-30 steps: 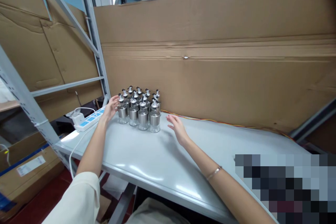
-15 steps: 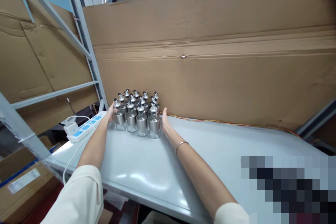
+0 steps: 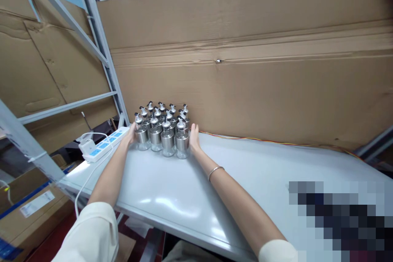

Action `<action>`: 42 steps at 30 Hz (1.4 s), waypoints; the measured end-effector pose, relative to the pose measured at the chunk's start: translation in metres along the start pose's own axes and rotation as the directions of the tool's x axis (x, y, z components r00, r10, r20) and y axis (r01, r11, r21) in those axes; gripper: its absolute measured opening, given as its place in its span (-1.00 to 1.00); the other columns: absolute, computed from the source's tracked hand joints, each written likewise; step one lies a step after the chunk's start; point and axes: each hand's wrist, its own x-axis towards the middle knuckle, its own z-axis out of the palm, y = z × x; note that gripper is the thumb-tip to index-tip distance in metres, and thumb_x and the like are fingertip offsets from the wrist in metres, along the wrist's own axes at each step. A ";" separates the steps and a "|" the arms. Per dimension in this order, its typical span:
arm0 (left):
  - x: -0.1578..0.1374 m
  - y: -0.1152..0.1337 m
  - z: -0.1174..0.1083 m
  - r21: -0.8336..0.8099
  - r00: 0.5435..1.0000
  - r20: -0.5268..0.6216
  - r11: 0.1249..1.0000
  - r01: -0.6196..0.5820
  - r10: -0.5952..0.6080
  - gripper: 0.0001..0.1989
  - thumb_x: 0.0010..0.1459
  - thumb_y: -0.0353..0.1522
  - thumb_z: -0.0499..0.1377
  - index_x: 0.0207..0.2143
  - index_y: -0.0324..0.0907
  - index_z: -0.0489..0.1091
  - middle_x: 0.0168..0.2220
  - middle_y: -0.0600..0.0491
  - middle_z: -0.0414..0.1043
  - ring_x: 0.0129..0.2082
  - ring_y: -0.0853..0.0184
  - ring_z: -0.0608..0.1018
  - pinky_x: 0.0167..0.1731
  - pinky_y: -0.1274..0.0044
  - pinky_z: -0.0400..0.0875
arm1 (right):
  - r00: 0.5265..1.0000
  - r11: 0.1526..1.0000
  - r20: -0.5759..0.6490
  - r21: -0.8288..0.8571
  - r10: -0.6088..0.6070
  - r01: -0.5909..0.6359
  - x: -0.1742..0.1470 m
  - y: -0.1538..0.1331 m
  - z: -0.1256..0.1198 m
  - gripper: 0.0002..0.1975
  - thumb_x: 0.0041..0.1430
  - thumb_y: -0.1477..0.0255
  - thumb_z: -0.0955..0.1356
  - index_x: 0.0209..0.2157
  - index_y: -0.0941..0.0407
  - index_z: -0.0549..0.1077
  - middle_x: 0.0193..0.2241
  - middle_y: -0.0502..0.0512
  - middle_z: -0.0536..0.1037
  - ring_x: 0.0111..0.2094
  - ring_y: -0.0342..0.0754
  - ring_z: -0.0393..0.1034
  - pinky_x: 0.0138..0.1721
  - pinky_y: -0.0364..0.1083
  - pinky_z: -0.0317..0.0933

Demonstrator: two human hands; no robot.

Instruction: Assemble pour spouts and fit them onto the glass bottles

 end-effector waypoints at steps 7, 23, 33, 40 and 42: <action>-0.014 -0.019 -0.007 -0.017 0.995 0.081 0.998 -0.053 0.054 -0.44 0.16 0.03 -0.04 -0.16 -0.25 0.42 -0.36 -0.12 0.57 -0.28 0.07 0.60 -0.25 0.26 0.50 | 0.292 0.177 0.829 -0.234 -0.477 0.956 -0.036 -0.032 -0.010 -0.46 0.25 0.24 0.21 0.25 -0.05 0.09 0.33 0.02 0.01 0.36 -0.03 -0.30 0.29 0.21 -0.53; -0.006 -0.028 0.001 -0.014 0.978 -0.104 0.983 -0.181 0.179 -0.62 0.15 -0.08 0.06 -0.32 -0.23 0.41 -0.46 -0.02 0.54 -0.42 0.20 0.58 -0.36 0.42 0.50 | 0.205 0.161 0.975 -0.190 -0.081 0.968 -0.044 -0.018 0.016 -0.47 0.17 0.47 0.27 0.19 0.00 0.21 0.30 0.02 0.10 0.33 -0.05 -0.16 0.32 0.11 -0.38; -0.021 -0.005 0.014 0.166 0.689 -0.477 0.826 -0.539 0.546 -0.74 0.27 -0.29 -0.14 -0.20 -0.20 0.27 -0.25 0.02 0.44 -0.16 0.40 0.48 -0.23 0.64 0.32 | 0.767 0.512 0.235 -0.624 -0.597 0.590 -0.043 -0.060 0.007 -0.48 0.12 0.33 0.29 0.12 0.09 0.17 0.19 0.29 0.21 0.26 0.16 -0.01 0.24 0.36 -0.49; -0.069 0.014 0.058 0.344 0.397 -0.407 0.540 -0.768 0.823 -0.88 0.20 -0.45 -0.04 -0.21 -0.17 0.23 -0.19 0.05 0.33 -0.10 0.40 0.40 -0.01 0.59 0.23 | 0.918 0.837 -0.105 -0.459 -0.383 0.297 -0.031 -0.074 0.020 -0.47 -0.07 0.30 0.40 -0.05 0.16 0.27 -0.14 0.21 0.39 -0.13 0.04 0.30 -0.02 0.02 0.21; -0.087 0.011 0.074 0.358 0.292 -0.323 0.402 -0.843 0.900 -0.90 0.17 -0.45 -0.02 -0.25 -0.18 0.24 -0.27 0.06 0.32 -0.18 0.38 0.41 -0.05 0.56 0.26 | 0.955 0.887 -0.070 -0.394 -0.289 0.240 -0.032 -0.071 0.023 -0.49 -0.10 0.30 0.42 -0.08 0.14 0.28 -0.15 0.17 0.42 -0.16 0.01 0.32 -0.06 -0.02 0.22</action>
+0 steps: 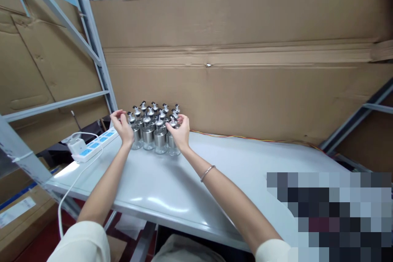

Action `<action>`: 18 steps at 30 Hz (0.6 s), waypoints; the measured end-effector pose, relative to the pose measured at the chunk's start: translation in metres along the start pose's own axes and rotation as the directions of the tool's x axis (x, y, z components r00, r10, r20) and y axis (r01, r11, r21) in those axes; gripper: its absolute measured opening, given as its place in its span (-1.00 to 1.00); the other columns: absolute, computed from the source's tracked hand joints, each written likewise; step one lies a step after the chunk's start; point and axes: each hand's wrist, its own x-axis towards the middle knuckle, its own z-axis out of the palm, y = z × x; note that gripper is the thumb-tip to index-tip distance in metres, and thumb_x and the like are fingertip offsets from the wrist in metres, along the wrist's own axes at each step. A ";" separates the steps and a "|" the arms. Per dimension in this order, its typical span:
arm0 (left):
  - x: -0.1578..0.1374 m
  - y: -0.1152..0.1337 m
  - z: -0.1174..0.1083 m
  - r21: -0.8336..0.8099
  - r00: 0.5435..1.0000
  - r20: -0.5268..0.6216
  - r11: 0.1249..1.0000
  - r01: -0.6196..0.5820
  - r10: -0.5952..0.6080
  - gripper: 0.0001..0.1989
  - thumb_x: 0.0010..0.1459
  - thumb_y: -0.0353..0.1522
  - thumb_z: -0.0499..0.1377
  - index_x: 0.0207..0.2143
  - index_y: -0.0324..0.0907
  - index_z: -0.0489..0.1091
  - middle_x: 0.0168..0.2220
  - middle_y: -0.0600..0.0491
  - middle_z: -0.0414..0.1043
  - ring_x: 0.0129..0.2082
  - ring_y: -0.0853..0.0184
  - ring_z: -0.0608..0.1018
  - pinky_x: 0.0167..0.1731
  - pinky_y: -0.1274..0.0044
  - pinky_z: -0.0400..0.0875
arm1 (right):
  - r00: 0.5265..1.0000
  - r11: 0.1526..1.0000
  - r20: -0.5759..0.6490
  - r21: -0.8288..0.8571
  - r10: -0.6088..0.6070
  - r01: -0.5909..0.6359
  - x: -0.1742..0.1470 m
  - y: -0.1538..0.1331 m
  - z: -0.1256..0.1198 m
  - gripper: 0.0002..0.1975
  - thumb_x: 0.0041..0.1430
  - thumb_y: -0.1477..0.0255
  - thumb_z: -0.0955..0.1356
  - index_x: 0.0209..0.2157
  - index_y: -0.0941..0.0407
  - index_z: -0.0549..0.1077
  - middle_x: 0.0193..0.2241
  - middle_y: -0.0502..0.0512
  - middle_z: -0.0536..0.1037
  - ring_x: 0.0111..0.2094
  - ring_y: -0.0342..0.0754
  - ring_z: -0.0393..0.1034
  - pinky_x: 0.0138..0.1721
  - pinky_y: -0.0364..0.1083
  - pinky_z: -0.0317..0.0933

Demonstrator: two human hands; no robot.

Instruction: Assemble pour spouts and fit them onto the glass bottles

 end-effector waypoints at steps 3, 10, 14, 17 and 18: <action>-0.024 0.030 0.003 -0.089 0.979 0.203 0.996 0.008 0.010 -0.93 0.15 -0.40 0.02 -0.29 -0.17 0.24 -0.36 0.09 0.31 -0.31 0.38 0.43 -0.15 0.53 0.34 | 0.986 0.993 0.140 0.057 0.093 -0.102 -0.003 0.003 0.002 -0.69 -0.04 0.33 0.38 -0.22 0.10 0.34 -0.31 0.06 0.49 -0.30 -0.03 0.36 -0.15 -0.05 0.25; -0.084 0.087 -0.019 0.173 0.661 0.748 0.979 -0.103 -0.062 -0.53 0.01 -0.36 0.19 0.02 -0.10 0.26 0.06 -0.10 0.28 0.11 0.11 0.36 0.13 0.30 0.21 | 0.962 0.993 0.264 0.076 0.067 -0.090 -0.016 -0.009 -0.033 -0.86 -0.07 0.38 0.39 -0.45 0.06 0.32 -0.50 -0.04 0.49 -0.45 -0.06 0.35 -0.32 -0.10 0.25; -0.116 0.108 -0.024 0.265 0.591 0.792 0.958 -0.108 -0.152 -0.40 -0.06 -0.30 0.26 0.09 -0.08 0.24 0.22 -0.14 0.10 0.24 -0.05 0.19 0.21 0.19 0.04 | 0.916 0.976 0.389 0.144 0.095 -0.162 -0.048 -0.032 -0.080 -0.82 -0.04 0.36 0.37 -0.34 0.09 0.36 -0.42 0.02 0.52 -0.38 -0.02 0.39 -0.29 -0.08 0.25; -0.148 0.125 -0.017 0.238 0.421 0.876 0.970 0.049 -0.236 -0.51 -0.11 -0.38 0.26 -0.05 -0.04 0.34 0.10 -0.12 0.29 0.15 -0.01 0.32 0.15 0.26 0.17 | 0.900 0.972 0.417 0.130 0.125 -0.195 -0.076 -0.051 -0.121 -0.80 -0.02 0.36 0.37 -0.30 0.11 0.40 -0.36 0.05 0.53 -0.29 0.00 0.41 -0.21 -0.07 0.25; -0.161 0.131 -0.014 0.236 0.350 0.900 0.966 0.107 -0.259 -0.57 -0.11 -0.42 0.24 -0.11 -0.02 0.36 0.00 -0.11 0.38 0.06 0.03 0.40 0.08 0.29 0.24 | 0.898 0.972 0.418 0.117 0.139 -0.204 -0.084 -0.056 -0.135 -0.81 0.01 0.37 0.36 -0.29 0.11 0.41 -0.35 0.06 0.53 -0.28 0.00 0.41 -0.20 -0.07 0.25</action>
